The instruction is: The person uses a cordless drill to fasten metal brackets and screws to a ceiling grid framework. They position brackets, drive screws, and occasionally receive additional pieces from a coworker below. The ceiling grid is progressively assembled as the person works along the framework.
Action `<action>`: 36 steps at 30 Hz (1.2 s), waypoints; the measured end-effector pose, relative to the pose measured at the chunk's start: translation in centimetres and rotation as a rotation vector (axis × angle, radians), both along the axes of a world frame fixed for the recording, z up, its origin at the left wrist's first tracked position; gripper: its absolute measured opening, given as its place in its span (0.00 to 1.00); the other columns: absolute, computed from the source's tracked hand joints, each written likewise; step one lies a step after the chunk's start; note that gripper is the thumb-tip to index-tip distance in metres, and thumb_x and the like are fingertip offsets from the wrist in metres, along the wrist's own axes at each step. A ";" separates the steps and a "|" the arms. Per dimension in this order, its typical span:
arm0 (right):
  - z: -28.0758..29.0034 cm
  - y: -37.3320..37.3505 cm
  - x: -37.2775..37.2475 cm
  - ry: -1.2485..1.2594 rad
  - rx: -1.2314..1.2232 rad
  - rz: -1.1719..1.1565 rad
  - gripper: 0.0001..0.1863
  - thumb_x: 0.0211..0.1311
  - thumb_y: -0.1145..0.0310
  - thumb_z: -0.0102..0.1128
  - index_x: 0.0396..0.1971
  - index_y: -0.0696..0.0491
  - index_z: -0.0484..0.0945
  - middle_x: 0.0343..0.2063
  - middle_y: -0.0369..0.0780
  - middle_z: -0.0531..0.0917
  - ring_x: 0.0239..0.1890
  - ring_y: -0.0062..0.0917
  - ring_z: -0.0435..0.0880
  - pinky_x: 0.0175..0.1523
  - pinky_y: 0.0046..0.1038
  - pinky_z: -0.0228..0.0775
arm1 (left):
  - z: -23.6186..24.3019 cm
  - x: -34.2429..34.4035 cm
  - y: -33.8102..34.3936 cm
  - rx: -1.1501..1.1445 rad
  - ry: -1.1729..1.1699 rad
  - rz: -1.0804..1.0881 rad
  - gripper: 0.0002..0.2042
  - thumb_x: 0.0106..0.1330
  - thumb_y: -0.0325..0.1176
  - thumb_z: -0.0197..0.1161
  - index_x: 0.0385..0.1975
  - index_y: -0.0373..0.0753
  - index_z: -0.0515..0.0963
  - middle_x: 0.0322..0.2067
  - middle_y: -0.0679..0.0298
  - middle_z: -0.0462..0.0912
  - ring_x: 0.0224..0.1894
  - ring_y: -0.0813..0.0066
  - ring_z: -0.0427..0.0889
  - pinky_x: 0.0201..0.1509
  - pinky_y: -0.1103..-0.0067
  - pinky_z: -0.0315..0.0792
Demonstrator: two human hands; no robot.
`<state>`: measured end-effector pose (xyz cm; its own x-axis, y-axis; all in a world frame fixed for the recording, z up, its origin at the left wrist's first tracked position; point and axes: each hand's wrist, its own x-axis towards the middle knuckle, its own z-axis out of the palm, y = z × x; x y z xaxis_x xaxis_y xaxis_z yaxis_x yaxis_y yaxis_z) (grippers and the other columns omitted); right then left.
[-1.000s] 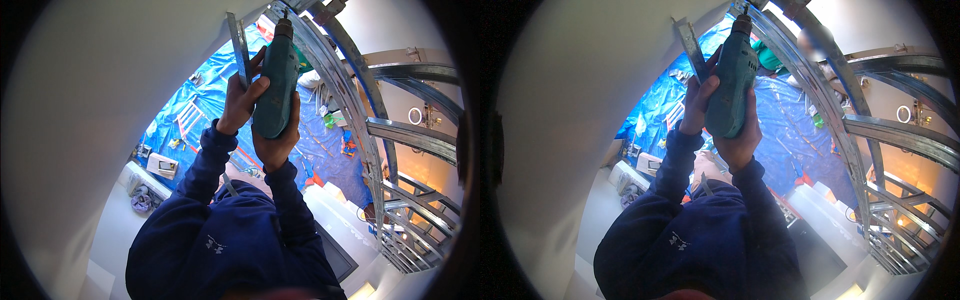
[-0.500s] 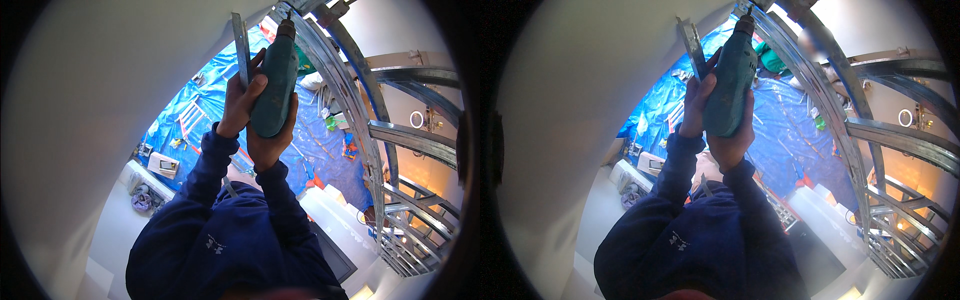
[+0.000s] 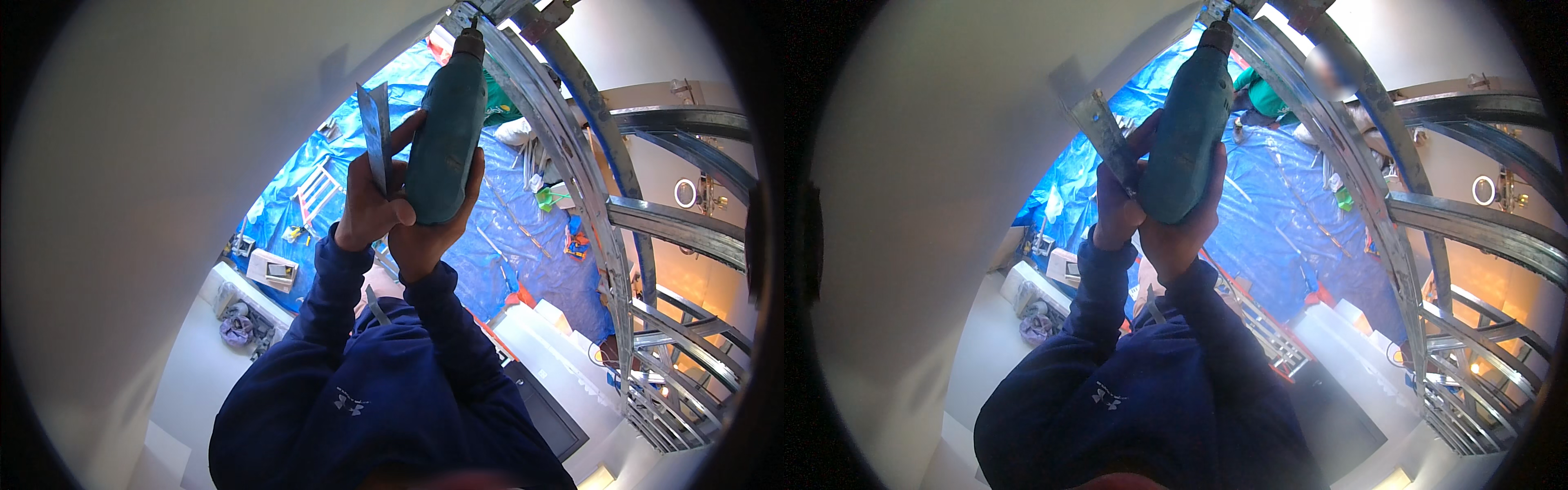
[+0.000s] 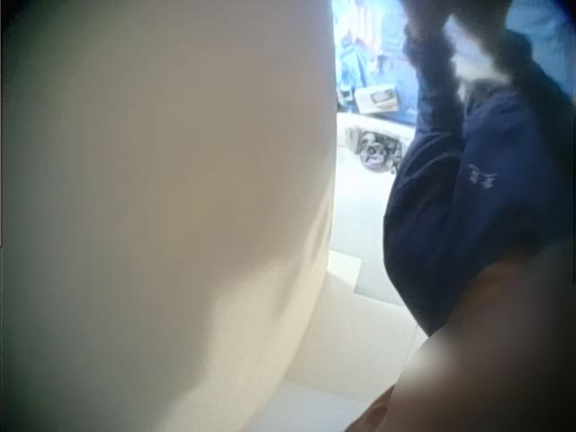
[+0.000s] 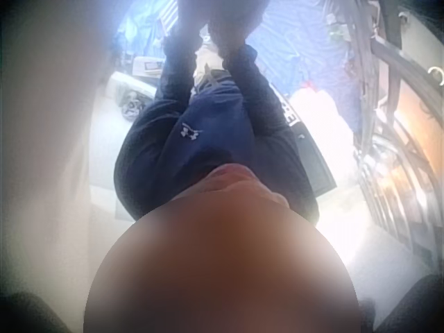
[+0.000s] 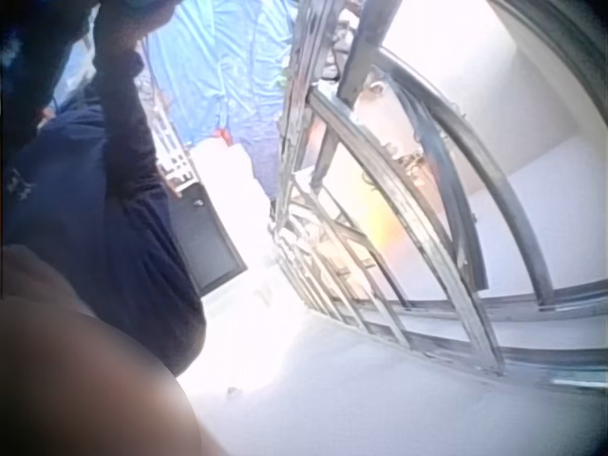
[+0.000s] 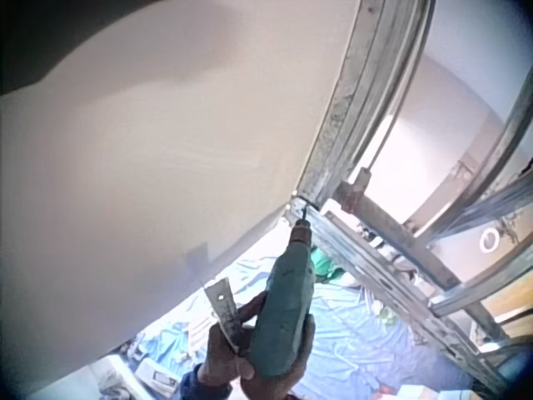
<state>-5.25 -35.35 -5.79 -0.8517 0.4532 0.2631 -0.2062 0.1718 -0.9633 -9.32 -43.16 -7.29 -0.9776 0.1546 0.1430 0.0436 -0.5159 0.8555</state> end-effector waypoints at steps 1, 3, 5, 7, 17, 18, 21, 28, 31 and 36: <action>0.1 -0.2 0.0 -0.003 -0.005 -0.002 0.56 0.53 0.67 0.78 0.77 0.55 0.49 0.66 0.49 0.71 0.64 0.35 0.77 0.67 0.36 0.70 | 0.2 0.0 -0.2 -0.003 -0.001 -0.019 0.60 0.48 0.61 0.82 0.74 0.27 0.59 0.49 0.52 0.87 0.45 0.70 0.89 0.53 0.74 0.80; 0.3 -0.4 -0.1 0.012 0.004 0.009 0.56 0.53 0.67 0.78 0.77 0.55 0.49 0.67 0.48 0.70 0.65 0.35 0.77 0.67 0.36 0.70 | 0.6 -0.2 -0.6 0.097 -0.003 -0.048 0.61 0.47 0.59 0.83 0.74 0.27 0.58 0.46 0.53 0.88 0.46 0.71 0.88 0.54 0.75 0.79; 0.5 -0.5 0.0 0.013 -0.028 0.017 0.56 0.53 0.66 0.78 0.77 0.55 0.49 0.67 0.49 0.70 0.65 0.36 0.77 0.67 0.36 0.70 | 0.9 -0.2 -0.7 0.083 0.000 -0.059 0.61 0.47 0.59 0.84 0.74 0.26 0.57 0.45 0.53 0.88 0.46 0.71 0.88 0.54 0.75 0.79; 0.5 -0.6 0.1 0.008 -0.018 0.015 0.55 0.53 0.67 0.77 0.77 0.56 0.49 0.67 0.49 0.70 0.64 0.36 0.77 0.67 0.36 0.70 | 1.2 -0.1 -0.7 0.086 -0.008 -0.051 0.61 0.47 0.59 0.83 0.74 0.26 0.57 0.44 0.53 0.88 0.46 0.70 0.88 0.54 0.75 0.79; -0.1 -0.4 0.3 0.006 0.032 -0.004 0.57 0.53 0.65 0.78 0.77 0.58 0.48 0.66 0.51 0.71 0.64 0.36 0.77 0.66 0.36 0.70 | 0.9 -0.1 -0.8 0.092 0.013 -0.046 0.60 0.49 0.58 0.83 0.74 0.24 0.57 0.44 0.51 0.88 0.46 0.69 0.89 0.54 0.74 0.80; 0.0 -0.4 0.3 0.009 0.037 -0.002 0.57 0.54 0.65 0.78 0.77 0.58 0.48 0.66 0.51 0.71 0.64 0.36 0.77 0.66 0.36 0.70 | 0.8 -0.1 -0.7 0.097 0.015 -0.045 0.60 0.49 0.58 0.83 0.74 0.24 0.57 0.44 0.51 0.88 0.46 0.69 0.89 0.53 0.74 0.80; 0.2 -0.6 0.3 0.001 0.054 0.007 0.57 0.55 0.66 0.78 0.78 0.58 0.47 0.66 0.50 0.71 0.63 0.35 0.78 0.66 0.35 0.71 | 0.8 0.1 -0.6 0.113 0.019 -0.029 0.59 0.50 0.58 0.82 0.73 0.24 0.57 0.43 0.52 0.88 0.46 0.69 0.89 0.53 0.74 0.80; 0.7 -1.4 0.3 -0.001 -0.085 0.043 0.58 0.56 0.66 0.77 0.78 0.59 0.44 0.66 0.50 0.72 0.63 0.34 0.78 0.66 0.34 0.71 | 1.4 0.0 -1.7 0.026 0.033 -0.041 0.56 0.52 0.57 0.80 0.73 0.26 0.59 0.44 0.52 0.88 0.45 0.70 0.89 0.52 0.75 0.80; 0.7 -1.4 0.4 -0.003 -0.050 0.046 0.59 0.55 0.66 0.78 0.78 0.59 0.44 0.65 0.49 0.72 0.62 0.34 0.79 0.65 0.35 0.71 | 1.5 -0.1 -2.0 0.001 0.046 -0.049 0.55 0.53 0.55 0.80 0.73 0.26 0.59 0.46 0.51 0.87 0.45 0.69 0.89 0.53 0.75 0.80; 0.2 -0.7 0.3 -0.014 0.043 0.032 0.60 0.53 0.66 0.79 0.78 0.59 0.44 0.64 0.50 0.74 0.60 0.34 0.80 0.64 0.35 0.73 | 1.2 0.1 -1.5 0.041 0.027 -0.054 0.54 0.53 0.55 0.79 0.73 0.26 0.59 0.50 0.50 0.86 0.46 0.68 0.89 0.54 0.74 0.80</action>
<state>-4.93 -36.05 -5.56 -0.8692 0.4145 0.2697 -0.1988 0.2065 -0.9580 -9.21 -44.65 -6.07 -0.9637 0.2008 0.1761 0.0369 -0.5530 0.8324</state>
